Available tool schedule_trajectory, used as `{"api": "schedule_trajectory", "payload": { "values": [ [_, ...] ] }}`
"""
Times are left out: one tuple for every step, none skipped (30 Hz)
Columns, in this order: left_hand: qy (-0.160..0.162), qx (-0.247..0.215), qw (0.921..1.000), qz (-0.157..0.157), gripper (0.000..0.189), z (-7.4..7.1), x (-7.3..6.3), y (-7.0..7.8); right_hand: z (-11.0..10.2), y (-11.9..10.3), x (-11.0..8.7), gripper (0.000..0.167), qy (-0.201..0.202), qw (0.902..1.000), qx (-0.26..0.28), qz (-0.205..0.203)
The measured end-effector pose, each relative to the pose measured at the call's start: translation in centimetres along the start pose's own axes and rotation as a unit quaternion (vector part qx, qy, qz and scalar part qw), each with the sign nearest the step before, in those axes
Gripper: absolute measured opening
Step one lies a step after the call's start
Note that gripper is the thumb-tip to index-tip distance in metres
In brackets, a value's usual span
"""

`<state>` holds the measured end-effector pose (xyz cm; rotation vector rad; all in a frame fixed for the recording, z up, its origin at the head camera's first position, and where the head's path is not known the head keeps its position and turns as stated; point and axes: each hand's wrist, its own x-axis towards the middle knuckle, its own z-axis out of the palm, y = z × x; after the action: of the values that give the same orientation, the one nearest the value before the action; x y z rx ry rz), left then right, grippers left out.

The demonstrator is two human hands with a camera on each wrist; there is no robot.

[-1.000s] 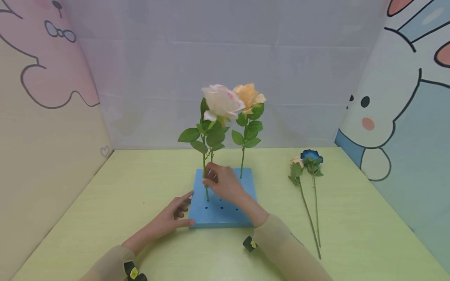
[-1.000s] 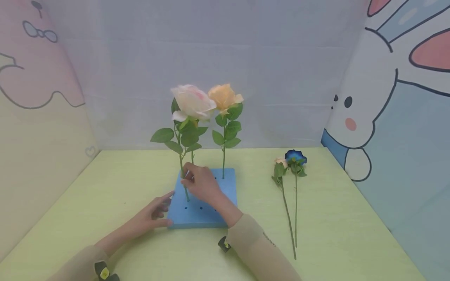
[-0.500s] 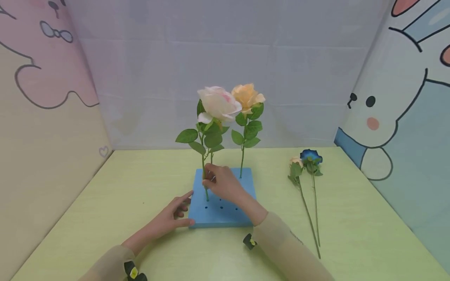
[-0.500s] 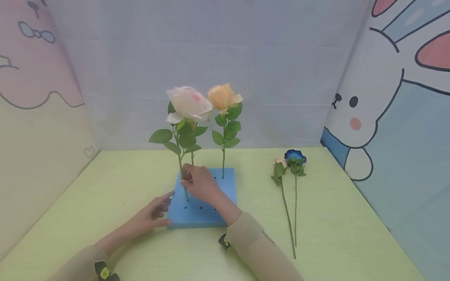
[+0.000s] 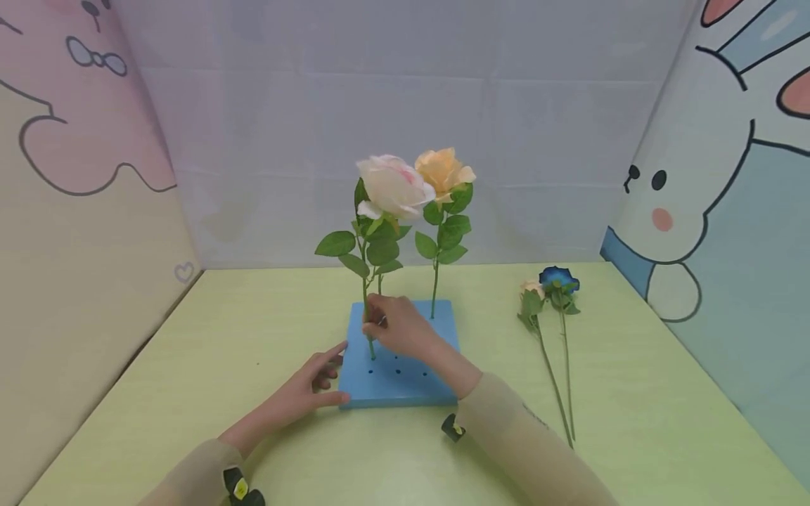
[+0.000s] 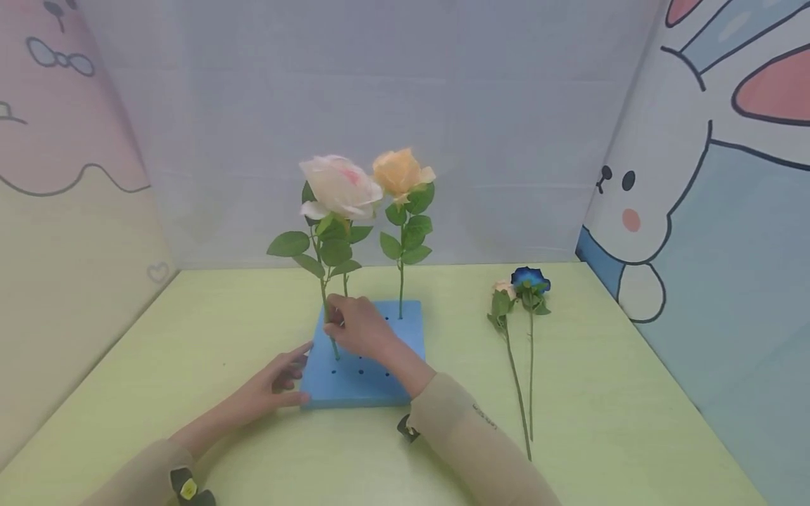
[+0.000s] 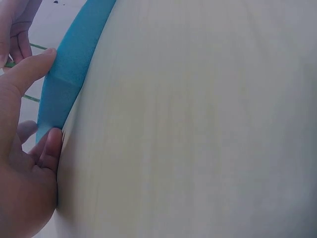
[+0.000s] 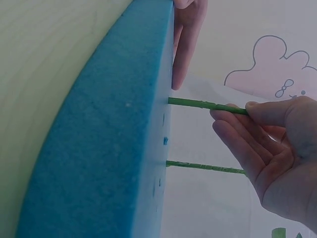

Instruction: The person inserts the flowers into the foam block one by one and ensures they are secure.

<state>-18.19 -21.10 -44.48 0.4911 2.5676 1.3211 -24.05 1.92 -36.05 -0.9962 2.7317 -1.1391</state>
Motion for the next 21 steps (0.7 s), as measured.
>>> {"api": "schedule_trajectory", "payload": {
  "values": [
    [0.000,0.001,1.0000,0.002,0.089,-0.01,0.01,-0.03,-0.02,-0.01,-0.01,0.012,-0.001,1.0000,0.001,0.001],
    [0.001,0.001,1.0000,0.005,0.089,-0.01,0.03,-0.06,-0.02,-0.01,-0.02,0.012,-0.003,1.0000,0.001,0.001],
    [0.002,0.001,1.0000,0.007,0.089,-0.01,0.04,-0.09,-0.03,-0.03,0.00,0.012,-0.005,1.0000,0.000,0.002],
    [0.002,0.001,0.9999,0.010,0.089,0.00,0.05,-0.13,-0.04,-0.06,0.01,0.012,-0.006,1.0000,-0.002,0.002],
    [0.002,-0.001,0.9999,0.012,0.089,0.01,0.06,-0.17,-0.07,-0.10,0.01,0.012,-0.008,1.0000,-0.002,0.003],
    [0.002,-0.002,0.9999,0.014,0.089,0.04,0.06,-0.20,-0.08,-0.14,0.01,0.012,-0.009,0.9999,-0.004,0.005],
    [0.001,-0.004,0.9999,0.015,0.089,0.05,0.06,-0.21,-0.11,-0.15,0.01,0.011,-0.010,0.9999,-0.006,0.006],
    [0.001,-0.005,0.9999,0.015,0.089,0.06,0.07,-0.22,-0.13,-0.15,0.01,0.011,-0.010,0.9999,-0.005,0.008],
    [0.000,-0.006,0.9999,0.014,0.089,0.07,0.05,-0.17,-0.16,-0.16,0.01,0.011,-0.009,0.9999,-0.005,0.010],
    [0.000,-0.006,0.9999,0.014,0.089,0.06,0.05,-0.14,-0.20,-0.18,0.00,0.011,-0.009,0.9999,-0.004,0.011],
    [0.000,-0.007,0.9999,0.013,0.089,0.05,0.04,-0.10,-0.20,-0.17,0.01,0.011,-0.008,0.9999,-0.003,0.012],
    [0.000,-0.007,0.9999,0.013,0.089,0.04,0.02,-0.08,-0.19,-0.16,0.00,0.011,-0.008,0.9999,-0.003,0.013],
    [0.001,-0.006,0.9999,0.014,0.089,0.03,0.01,-0.07,-0.19,-0.15,-0.01,0.011,-0.008,0.9999,0.001,0.013],
    [0.001,-0.006,0.9999,0.015,0.089,0.01,0.00,-0.06,-0.19,-0.18,-0.04,0.010,-0.008,0.9999,0.005,0.014],
    [0.001,-0.006,0.9998,0.016,0.089,0.01,-0.02,-0.05,-0.20,-0.21,-0.07,0.010,-0.008,0.9998,0.008,0.014],
    [0.001,-0.007,0.9998,0.019,0.088,0.02,-0.02,-0.11,-0.21,-0.23,-0.11,0.010,-0.008,0.9998,0.012,0.014],
    [0.001,-0.006,0.9998,0.021,0.088,0.03,-0.03,-0.17,-0.18,-0.22,-0.15,0.009,-0.007,0.9998,0.015,0.015],
    [0.002,-0.006,0.9997,0.023,0.088,0.05,-0.04,-0.22,-0.19,-0.23,-0.21,0.009,-0.007,0.9996,0.021,0.015],
    [0.002,-0.006,0.9997,0.025,0.088,0.08,-0.05,-0.27,-0.19,-0.23,-0.27,0.009,-0.007,0.9996,0.025,0.013],
    [0.003,-0.007,0.9996,0.026,0.088,0.09,-0.07,-0.31,-0.16,-0.19,-0.30,0.009,-0.006,0.9995,0.028,0.012],
    [0.004,-0.007,0.9996,0.027,0.088,0.10,-0.09,-0.33,-0.10,-0.09,-0.30,0.009,-0.005,0.9994,0.031,0.012]
  ]
}}
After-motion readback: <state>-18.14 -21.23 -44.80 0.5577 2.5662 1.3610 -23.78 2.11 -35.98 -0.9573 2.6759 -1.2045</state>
